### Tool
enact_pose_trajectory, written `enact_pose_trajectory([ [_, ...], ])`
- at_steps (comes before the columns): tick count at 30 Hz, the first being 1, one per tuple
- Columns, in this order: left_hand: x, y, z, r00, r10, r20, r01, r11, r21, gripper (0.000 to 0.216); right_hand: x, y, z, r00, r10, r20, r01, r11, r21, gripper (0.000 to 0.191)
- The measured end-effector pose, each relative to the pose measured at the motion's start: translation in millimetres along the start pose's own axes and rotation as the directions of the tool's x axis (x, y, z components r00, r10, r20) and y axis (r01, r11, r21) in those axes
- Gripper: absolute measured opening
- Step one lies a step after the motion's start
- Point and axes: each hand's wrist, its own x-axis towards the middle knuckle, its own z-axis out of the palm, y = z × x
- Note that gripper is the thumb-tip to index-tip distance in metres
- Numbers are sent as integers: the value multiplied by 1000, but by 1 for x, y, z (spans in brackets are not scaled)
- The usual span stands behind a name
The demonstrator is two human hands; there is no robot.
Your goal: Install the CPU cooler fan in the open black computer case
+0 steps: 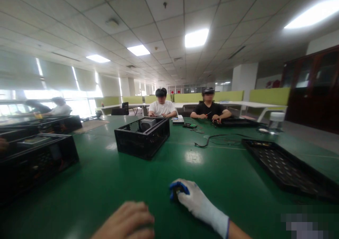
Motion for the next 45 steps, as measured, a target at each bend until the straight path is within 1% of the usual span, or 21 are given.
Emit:
enact_pose_trajectory([
  [1,17,-23,-11,998,-61,-1,61,997,40,41,3,3,-3,998,47,-31,-42,990,138,38],
  [3,55,-76,-35,951,-308,25,297,933,201,43,9,10,-8,979,176,-99,-125,913,388,49],
  [6,99,-145,-64,878,-477,29,453,850,267,42,17,24,-13,937,319,-141,-182,793,581,63],
  [8,110,-173,-70,831,-541,127,498,827,261,49,22,32,-16,922,331,-201,-155,790,593,64],
  [11,103,-181,-66,768,-588,254,518,803,294,46,27,41,-23,894,322,-312,-105,827,552,59],
  [14,93,-162,-59,731,-628,268,514,765,388,36,29,46,-27,892,315,-324,-88,824,560,63],
  [16,91,-136,-56,711,-650,267,507,738,445,31,29,49,-28,898,304,-317,-78,821,566,67],
  [20,87,-48,-73,717,-630,298,474,754,455,34,29,55,-37,862,319,-393,-110,876,470,62],
  [23,77,29,-111,697,-519,494,469,852,234,46,27,55,-47,821,342,-457,-171,911,375,57],
  [25,74,61,-143,580,-355,733,616,780,-110,55,24,51,-51,817,333,-471,-210,933,294,58],
  [26,74,68,-157,595,-262,760,629,740,-237,50,23,49,-52,826,323,-462,-223,940,260,60],
  [27,72,67,-167,637,-216,740,605,735,-306,41,21,47,-51,838,318,-443,-229,943,242,64],
  [29,64,53,-171,717,-233,657,488,841,-234,32,16,44,-49,872,315,-374,-231,939,253,74],
  [30,57,43,-165,721,-259,643,430,895,-121,36,11,43,-47,887,314,-338,-229,936,266,79],
  [32,38,30,-144,645,-313,697,346,933,99,56,-1,42,-46,909,312,-276,-236,932,276,86],
  [34,20,26,-118,571,-332,751,286,938,197,85,-20,41,-50,919,313,-240,-256,936,240,84],
  [37,9,32,-94,601,-345,721,213,939,271,104,-53,26,-66,910,300,-284,-276,953,122,75],
  [39,10,38,-96,639,-328,695,162,942,295,100,-74,0,-82,905,266,-331,-260,963,64,78],
  [41,12,44,-114,691,-317,649,156,943,295,97,-88,-43,-97,894,231,-384,-241,970,21,81],
  [43,9,50,-144,790,-320,522,207,942,264,96,-92,-99,-104,877,165,-451,-228,970,-88,67],
  [45,0,59,-178,879,-346,327,293,935,201,93,-85,-158,-99,899,55,-435,-192,941,-277,46],
])
